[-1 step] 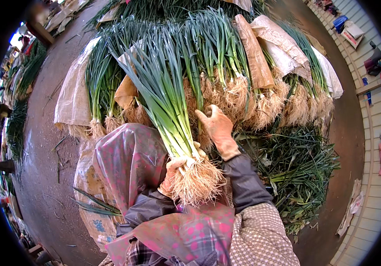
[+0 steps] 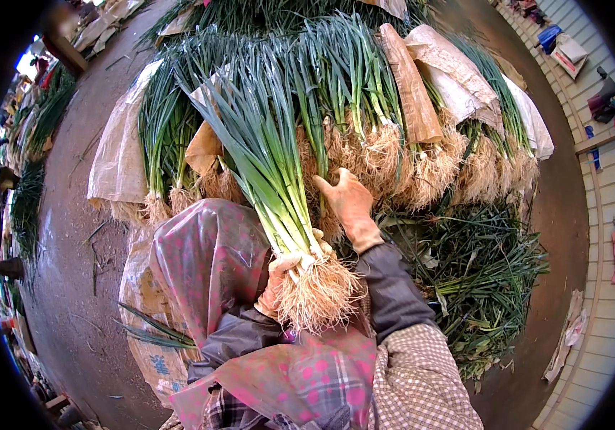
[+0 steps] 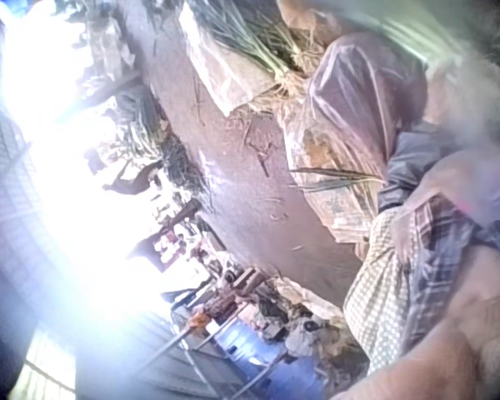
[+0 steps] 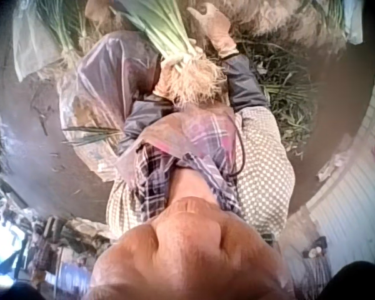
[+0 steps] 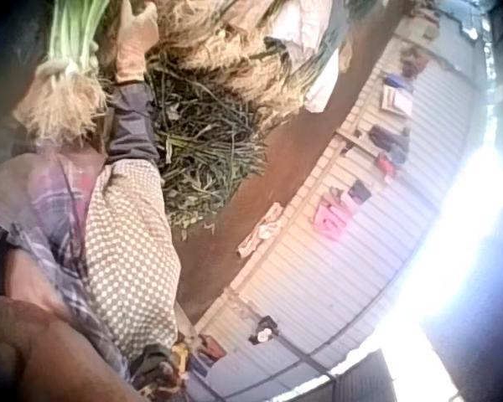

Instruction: The person is cleaning and trimming bundles of green onions by hand and with a small knife, peeling away outer layers and removing soil.

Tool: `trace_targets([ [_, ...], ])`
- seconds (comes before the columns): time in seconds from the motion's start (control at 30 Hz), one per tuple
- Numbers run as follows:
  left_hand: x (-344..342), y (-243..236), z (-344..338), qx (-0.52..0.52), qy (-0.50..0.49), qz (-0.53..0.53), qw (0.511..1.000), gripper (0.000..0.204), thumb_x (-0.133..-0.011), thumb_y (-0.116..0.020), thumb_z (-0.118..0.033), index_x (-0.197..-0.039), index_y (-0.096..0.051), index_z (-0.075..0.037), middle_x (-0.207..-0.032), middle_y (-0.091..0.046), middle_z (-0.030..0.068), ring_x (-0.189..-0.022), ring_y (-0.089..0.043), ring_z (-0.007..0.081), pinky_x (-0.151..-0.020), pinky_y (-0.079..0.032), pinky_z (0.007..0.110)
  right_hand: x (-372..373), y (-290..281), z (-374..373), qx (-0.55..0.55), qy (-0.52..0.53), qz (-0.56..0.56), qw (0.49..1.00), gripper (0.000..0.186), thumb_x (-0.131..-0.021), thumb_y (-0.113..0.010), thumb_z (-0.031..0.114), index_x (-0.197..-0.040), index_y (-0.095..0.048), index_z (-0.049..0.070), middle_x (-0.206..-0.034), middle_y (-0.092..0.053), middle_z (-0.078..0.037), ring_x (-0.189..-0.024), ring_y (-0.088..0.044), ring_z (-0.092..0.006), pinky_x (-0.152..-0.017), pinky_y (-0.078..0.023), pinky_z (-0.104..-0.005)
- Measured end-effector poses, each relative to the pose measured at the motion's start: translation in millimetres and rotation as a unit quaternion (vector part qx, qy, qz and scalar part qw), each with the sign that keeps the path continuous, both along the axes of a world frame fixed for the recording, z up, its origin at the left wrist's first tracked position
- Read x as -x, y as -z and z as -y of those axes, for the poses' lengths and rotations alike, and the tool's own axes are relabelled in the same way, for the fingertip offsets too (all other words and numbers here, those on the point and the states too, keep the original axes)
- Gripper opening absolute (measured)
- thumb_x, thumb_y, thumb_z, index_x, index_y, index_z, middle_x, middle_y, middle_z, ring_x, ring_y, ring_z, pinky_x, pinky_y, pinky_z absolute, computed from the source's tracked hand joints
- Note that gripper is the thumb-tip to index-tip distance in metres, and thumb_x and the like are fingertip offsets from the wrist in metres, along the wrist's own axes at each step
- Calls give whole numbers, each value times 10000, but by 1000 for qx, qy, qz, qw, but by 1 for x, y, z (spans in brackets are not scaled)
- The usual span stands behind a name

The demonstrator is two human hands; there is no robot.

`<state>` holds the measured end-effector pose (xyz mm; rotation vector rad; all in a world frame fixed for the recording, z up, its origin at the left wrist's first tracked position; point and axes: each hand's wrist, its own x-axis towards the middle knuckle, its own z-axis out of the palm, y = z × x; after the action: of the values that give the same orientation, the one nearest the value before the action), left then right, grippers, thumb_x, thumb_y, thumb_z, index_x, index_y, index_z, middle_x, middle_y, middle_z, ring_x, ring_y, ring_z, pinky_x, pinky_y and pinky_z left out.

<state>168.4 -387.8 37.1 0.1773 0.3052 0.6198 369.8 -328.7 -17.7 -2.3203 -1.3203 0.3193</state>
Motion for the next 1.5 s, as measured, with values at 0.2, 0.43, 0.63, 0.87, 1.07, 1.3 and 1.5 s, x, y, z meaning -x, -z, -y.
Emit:
trace_targets([
  [0.2,6,-2,-2,-3,1,4,1000,632,-783,-657,-230,-1326,-450,20,-1193,-595,181,-1104,-592,265,-986,-481,399,-27,6,-36,-8,-73,-304,950,368,-977,-564,405,-983,-653,49,-800,-643,-61,-725,-613,-147,-569,-510,-277],
  [0.43,-6,-9,0,14,6,60,998,618,-790,-636,-239,-1328,-450,2,-1189,-608,196,-1156,-578,322,-1026,-460,444,0,-87,36,27,-66,-421,904,516,-950,-561,503,-1027,-653,1,-777,-579,-25,-718,-547,-126,-721,-483,-312],
  [0.63,-6,-6,1,-7,-5,18,1000,655,-778,-638,-266,-1336,-441,16,-1173,-617,195,-1092,-602,300,-1020,-458,429,-25,-20,-14,-101,-10,-743,662,502,-957,-582,472,-1101,-668,-1,-761,-630,-4,-579,-534,-56,-505,-437,-194],
  [0.87,-6,-1,1,-21,0,17,1000,653,-731,-661,-235,-1305,-473,14,-1168,-619,196,-1103,-594,294,-1021,-449,402,-18,4,-25,-115,101,-407,900,455,-963,-575,434,-949,-714,1,-694,-654,-13,-580,-547,-116,-566,-427,-265],
  [1.07,3,0,3,0,-8,23,1000,672,-750,-656,-215,-1343,-428,4,-1195,-608,196,-1130,-583,291,-1042,-441,420,-10,-4,17,-194,253,-401,859,402,-1004,-512,317,-935,-702,-30,-827,-690,-91,-612,-581,-142,-616,-471,-277],
  [1.3,0,-4,4,-12,-12,14,1000,691,-766,-676,-285,-1343,-431,8,-1151,-615,193,-1121,-586,284,-1045,-442,429,17,-72,62,-64,95,-523,844,463,-943,-612,457,-1070,-663,15,-800,-593,32,-680,-520,-98,-648,-485,-270],
  [1.5,-10,-6,-4,-18,-12,20,1000,655,-807,-637,-284,-1354,-414,-1,-1161,-615,168,-1167,-566,285,-1051,-434,435,-19,-75,109,-20,-384,-132,913,250,-968,-613,226,-1096,-667,19,-673,-561,-74,-582,-509,-122,-530,-417,-335],
])
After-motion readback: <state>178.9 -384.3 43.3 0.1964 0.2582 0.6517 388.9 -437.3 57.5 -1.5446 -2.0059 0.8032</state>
